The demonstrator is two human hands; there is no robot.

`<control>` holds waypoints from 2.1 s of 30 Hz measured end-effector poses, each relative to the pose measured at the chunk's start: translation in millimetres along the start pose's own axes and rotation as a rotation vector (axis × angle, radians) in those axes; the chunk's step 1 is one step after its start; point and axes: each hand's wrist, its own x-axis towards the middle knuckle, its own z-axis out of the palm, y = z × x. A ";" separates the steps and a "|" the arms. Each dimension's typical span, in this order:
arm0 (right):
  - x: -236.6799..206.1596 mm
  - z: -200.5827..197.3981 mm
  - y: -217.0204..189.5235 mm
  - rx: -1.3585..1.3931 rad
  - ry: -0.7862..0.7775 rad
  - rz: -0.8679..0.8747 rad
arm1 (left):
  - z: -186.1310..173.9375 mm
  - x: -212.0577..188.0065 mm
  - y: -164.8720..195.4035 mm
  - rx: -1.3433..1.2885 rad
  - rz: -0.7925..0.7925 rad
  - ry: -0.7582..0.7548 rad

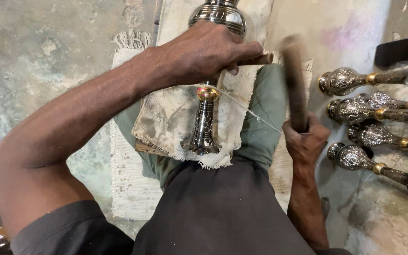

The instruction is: The person sits on the floor with an ornate metal vase held on a cloth on their lap and engraves decorative patterns into its surface. They hold a small chisel against the vase with one hand and strike it repeatedly with a wooden mallet in the other, repositioning the chisel to work across the patterned body, with several finished engraved vases beside them.

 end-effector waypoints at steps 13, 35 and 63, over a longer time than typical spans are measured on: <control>0.4 -4.2 14.5 0.249 -0.012 -0.078 | 1.7 6.3 1.1 0.010 -0.021 -0.026; 0.9 11.2 28.5 0.378 0.028 -0.141 | 4.0 7.4 -0.1 0.076 0.041 0.015; -0.6 5.3 11.7 0.347 0.113 -0.156 | -9.4 -1.3 -2.3 0.002 0.061 -0.010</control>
